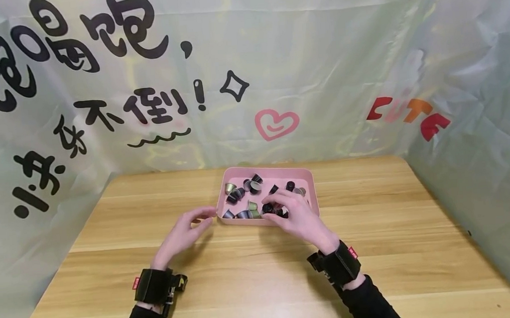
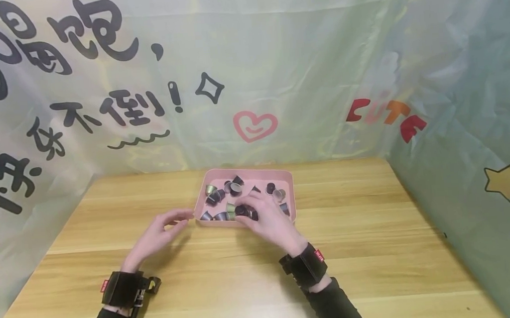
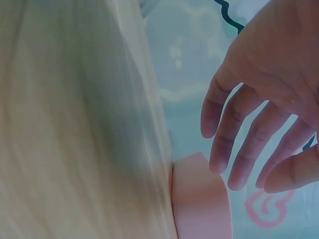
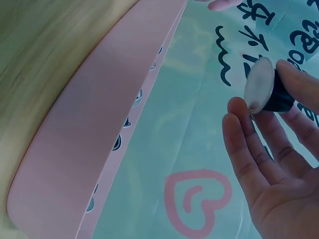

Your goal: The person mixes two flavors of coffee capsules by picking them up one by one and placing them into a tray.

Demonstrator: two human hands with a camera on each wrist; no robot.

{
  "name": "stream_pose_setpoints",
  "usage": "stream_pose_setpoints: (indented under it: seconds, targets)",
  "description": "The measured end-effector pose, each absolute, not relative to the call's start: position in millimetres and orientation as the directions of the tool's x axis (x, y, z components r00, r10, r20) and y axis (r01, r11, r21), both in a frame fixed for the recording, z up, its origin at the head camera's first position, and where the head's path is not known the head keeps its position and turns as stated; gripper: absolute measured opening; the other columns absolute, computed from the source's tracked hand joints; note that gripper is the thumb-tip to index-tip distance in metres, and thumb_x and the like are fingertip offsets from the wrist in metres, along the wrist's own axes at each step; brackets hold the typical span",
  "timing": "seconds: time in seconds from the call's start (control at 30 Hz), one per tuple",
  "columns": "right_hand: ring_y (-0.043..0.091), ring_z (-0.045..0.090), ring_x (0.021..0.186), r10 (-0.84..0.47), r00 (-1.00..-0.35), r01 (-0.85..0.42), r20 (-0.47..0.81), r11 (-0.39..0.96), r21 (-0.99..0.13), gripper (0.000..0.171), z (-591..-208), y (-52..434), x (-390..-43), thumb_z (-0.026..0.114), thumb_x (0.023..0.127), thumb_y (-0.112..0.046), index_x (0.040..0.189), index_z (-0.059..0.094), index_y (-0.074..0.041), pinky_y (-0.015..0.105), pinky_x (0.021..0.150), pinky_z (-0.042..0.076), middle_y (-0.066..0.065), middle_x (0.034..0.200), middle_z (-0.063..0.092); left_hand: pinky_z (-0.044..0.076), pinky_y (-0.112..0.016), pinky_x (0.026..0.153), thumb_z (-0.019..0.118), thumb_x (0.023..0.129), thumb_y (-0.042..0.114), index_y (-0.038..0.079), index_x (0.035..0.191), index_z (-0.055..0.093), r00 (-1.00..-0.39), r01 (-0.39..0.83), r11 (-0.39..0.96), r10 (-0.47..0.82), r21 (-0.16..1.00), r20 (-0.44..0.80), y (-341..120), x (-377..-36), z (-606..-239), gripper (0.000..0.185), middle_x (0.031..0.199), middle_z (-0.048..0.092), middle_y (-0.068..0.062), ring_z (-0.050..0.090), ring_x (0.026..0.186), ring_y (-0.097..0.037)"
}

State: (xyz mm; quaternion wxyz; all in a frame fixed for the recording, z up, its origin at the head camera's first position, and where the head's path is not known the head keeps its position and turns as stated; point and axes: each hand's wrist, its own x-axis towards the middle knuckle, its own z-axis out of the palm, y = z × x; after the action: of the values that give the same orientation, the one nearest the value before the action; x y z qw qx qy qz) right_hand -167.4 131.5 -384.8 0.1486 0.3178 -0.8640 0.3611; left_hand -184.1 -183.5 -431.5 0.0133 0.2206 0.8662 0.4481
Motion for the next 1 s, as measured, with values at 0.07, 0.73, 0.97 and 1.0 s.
stream_pose_setpoints:
  seconds: [0.07, 0.73, 0.97, 1.0]
  targets:
    - [0.018, 0.067, 0.089, -0.44, -0.759, -0.651, 0.48, 0.542, -0.532, 0.028, -385, 134, -169, 0.079, 0.086, -0.012, 0.112, 0.072, -0.007, 0.038, 0.081, 0.058, 0.006, 0.102, 0.07, 0.049, -0.057, 0.103, 0.058, 0.099, 0.008, 0.0, 0.133, 0.059, -0.904, 0.367, 0.504, 0.39, 0.781, 0.173, -184, -184, -431, 0.035, 0.126, 0.069, -0.017, 0.064, 0.116, -0.035]
    - [0.012, 0.056, 0.068, -0.233, -0.908, -0.403, 0.349, 0.714, -0.573, 0.032, -390, 178, -191, 0.078, 0.084, -0.005, 0.114, 0.07, 0.003, 0.02, 0.061, 0.045, 0.014, 0.095, 0.07, 0.048, -0.058, 0.105, 0.057, 0.1, 0.009, 0.001, 0.133, 0.06, -0.911, 0.35, 0.513, 0.38, 0.784, 0.159, -182, -187, -425, 0.034, 0.128, 0.067, -0.018, 0.062, 0.119, -0.036]
    - [0.013, 0.06, 0.07, -0.23, -0.92, -0.374, 0.318, 0.758, -0.535, 0.03, -390, 185, -195, 0.077, 0.085, -0.008, 0.114, 0.072, 0.001, 0.025, 0.063, 0.046, 0.016, 0.102, 0.073, 0.047, -0.059, 0.106, 0.057, 0.101, 0.01, 0.005, 0.134, 0.06, -0.921, 0.337, 0.525, 0.357, 0.781, 0.157, -184, -188, -423, 0.034, 0.132, 0.066, -0.016, 0.061, 0.122, -0.035]
    - [0.014, 0.061, 0.07, -0.235, -0.922, -0.373, 0.309, 0.755, -0.539, 0.031, -390, 186, -195, 0.076, 0.085, -0.007, 0.115, 0.072, 0.001, 0.026, 0.063, 0.048, 0.017, 0.102, 0.074, 0.047, -0.059, 0.106, 0.057, 0.101, 0.01, 0.005, 0.134, 0.06, -0.923, 0.334, 0.526, 0.352, 0.782, 0.158, -185, -188, -423, 0.034, 0.132, 0.066, -0.017, 0.061, 0.122, -0.035]
